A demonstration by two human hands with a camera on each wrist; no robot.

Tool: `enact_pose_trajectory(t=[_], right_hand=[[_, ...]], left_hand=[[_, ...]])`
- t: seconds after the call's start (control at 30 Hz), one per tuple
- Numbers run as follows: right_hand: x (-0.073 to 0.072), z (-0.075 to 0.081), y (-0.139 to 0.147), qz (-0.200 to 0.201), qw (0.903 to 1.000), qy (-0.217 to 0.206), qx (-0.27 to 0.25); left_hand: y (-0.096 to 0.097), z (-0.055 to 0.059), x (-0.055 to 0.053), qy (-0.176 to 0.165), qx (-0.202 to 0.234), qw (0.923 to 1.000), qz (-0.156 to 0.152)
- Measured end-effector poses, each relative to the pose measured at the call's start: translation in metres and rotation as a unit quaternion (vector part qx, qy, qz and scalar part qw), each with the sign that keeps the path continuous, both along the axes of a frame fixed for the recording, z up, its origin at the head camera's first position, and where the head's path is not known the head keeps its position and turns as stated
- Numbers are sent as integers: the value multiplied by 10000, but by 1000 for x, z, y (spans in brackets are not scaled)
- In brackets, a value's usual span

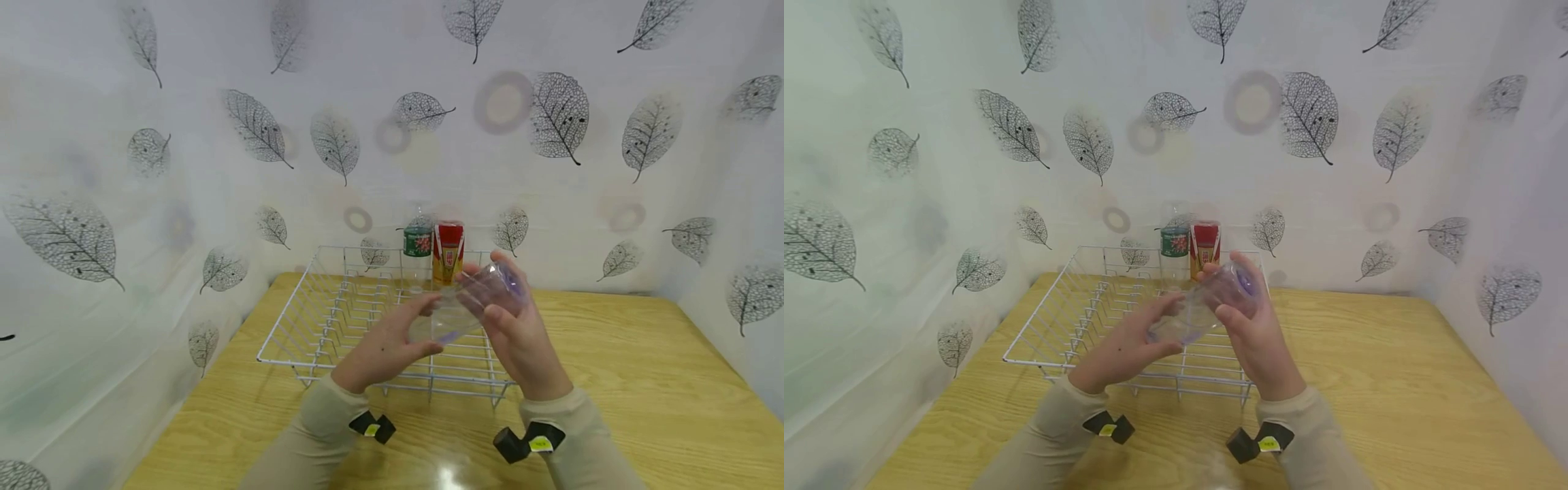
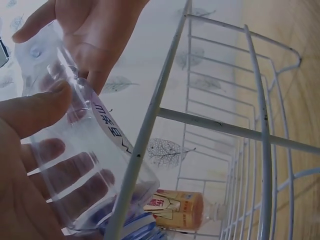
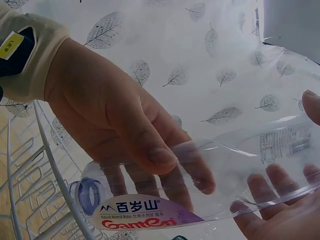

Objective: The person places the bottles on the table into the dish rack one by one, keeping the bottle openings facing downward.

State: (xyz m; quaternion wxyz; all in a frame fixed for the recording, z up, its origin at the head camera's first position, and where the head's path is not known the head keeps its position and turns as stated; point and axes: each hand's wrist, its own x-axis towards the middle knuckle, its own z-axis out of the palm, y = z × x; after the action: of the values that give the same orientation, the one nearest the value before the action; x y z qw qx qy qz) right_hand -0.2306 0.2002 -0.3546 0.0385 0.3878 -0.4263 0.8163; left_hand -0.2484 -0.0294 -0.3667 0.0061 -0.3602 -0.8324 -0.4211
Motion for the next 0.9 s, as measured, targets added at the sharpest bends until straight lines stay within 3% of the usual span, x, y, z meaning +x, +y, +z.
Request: enact_pose_trajectory(t=[0.2,0.47,0.73,0.9], right_hand=[[3,2,2,-449,9983,62,380],[5,6,4,-922,9910,-226,941],[3,6,7,-1080,9868,-374,1146],[3,6,12,-1150,9849,-349,1247]], left_hand=[[4,-4,1,55,-237,9997,7],[2,-5,1,254,-669,9971,269],[-20,-2,-5,476,-1197,9903,521],[-43,1,-9,354,-1364,9865,831]])
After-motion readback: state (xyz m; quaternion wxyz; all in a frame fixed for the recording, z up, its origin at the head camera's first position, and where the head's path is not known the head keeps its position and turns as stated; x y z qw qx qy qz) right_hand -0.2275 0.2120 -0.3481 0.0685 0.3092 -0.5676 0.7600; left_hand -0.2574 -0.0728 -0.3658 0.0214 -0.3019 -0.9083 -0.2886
